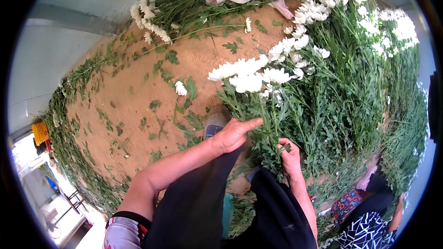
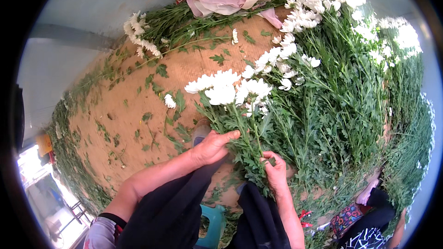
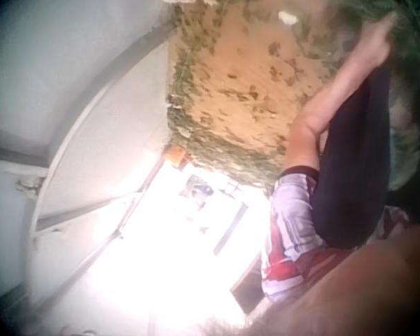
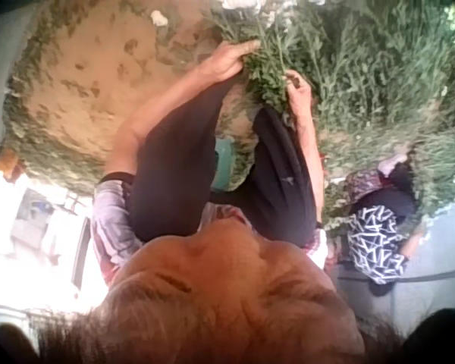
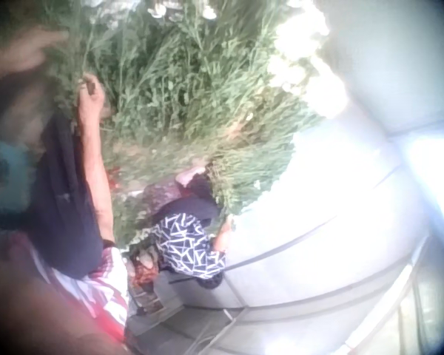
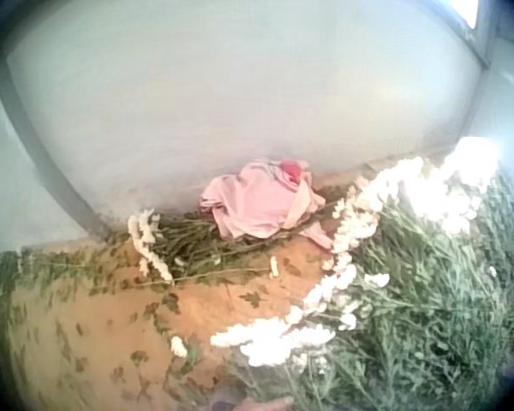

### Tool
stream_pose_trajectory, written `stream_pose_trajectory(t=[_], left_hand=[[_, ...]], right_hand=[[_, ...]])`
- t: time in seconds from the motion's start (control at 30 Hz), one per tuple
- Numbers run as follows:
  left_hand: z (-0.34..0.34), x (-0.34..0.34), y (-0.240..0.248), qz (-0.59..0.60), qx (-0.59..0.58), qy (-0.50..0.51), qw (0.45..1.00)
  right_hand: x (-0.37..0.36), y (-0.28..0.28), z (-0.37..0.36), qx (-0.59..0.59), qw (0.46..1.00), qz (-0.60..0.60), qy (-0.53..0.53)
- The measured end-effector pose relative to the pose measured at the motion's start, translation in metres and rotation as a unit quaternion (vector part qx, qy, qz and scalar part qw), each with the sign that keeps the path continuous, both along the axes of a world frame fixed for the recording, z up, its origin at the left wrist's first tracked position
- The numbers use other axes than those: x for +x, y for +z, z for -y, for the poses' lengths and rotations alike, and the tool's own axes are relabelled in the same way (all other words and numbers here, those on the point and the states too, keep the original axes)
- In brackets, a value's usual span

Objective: The person gathers flowers into a bunch, secures them with a red tie, and then selects a single flower to add to the bundle.

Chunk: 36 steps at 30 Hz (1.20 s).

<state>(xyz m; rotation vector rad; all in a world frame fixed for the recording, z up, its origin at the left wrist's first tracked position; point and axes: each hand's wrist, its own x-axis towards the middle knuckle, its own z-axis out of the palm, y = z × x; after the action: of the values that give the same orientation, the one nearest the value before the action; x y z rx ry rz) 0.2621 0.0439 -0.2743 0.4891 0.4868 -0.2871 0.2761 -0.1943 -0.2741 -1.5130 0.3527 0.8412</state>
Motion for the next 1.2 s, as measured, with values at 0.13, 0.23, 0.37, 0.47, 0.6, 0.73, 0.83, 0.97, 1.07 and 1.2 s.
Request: stream_pose_trajectory(t=[0.13,0.23,0.37,0.47,0.6,0.73,0.83,0.97,1.07,1.2], left_hand=[[0.001,0.002,0.012,-0.008,0.002,-0.005,1.0],[0.0,0.004,0.017,-0.024,0.001,-0.014,1.0],[0.0,0.002,0.013,-0.042,-0.057,0.01,0.997],[-0.002,0.0,0.005,-0.04,-0.101,0.006,0.994],[-0.004,0.002,0.0,-0.014,-0.111,-0.009,0.994],[-0.001,0.006,0.008,0.053,-0.04,-0.047,0.997],[0.004,0.008,0.014,0.064,0.038,-0.052,0.996],[0.009,0.009,0.009,0.014,0.058,-0.028,0.998],[0.009,0.007,0.002,0.0,0.045,-0.025,0.999],[0.009,-0.001,-0.001,0.041,0.196,-0.067,0.978]], right_hand=[[0.003,-0.004,0.007,0.038,0.999,-0.023,-0.024],[0.001,-0.007,0.007,0.042,0.997,-0.05,-0.045],[-0.003,-0.011,0.01,0.059,0.993,-0.069,-0.073],[-0.004,-0.013,0.014,0.087,0.991,-0.051,-0.082],[-0.003,-0.012,0.013,0.104,0.989,-0.056,-0.092],[-0.01,-0.004,0.0,0.031,0.997,0.046,-0.051],[-0.019,0.004,-0.011,-0.049,0.99,0.129,0.003],[-0.018,0.016,-0.02,-0.13,0.972,0.191,0.049],[-0.004,0.03,-0.022,-0.162,0.914,0.368,0.053],[0.003,0.055,-0.03,-0.112,0.917,0.37,0.1]])
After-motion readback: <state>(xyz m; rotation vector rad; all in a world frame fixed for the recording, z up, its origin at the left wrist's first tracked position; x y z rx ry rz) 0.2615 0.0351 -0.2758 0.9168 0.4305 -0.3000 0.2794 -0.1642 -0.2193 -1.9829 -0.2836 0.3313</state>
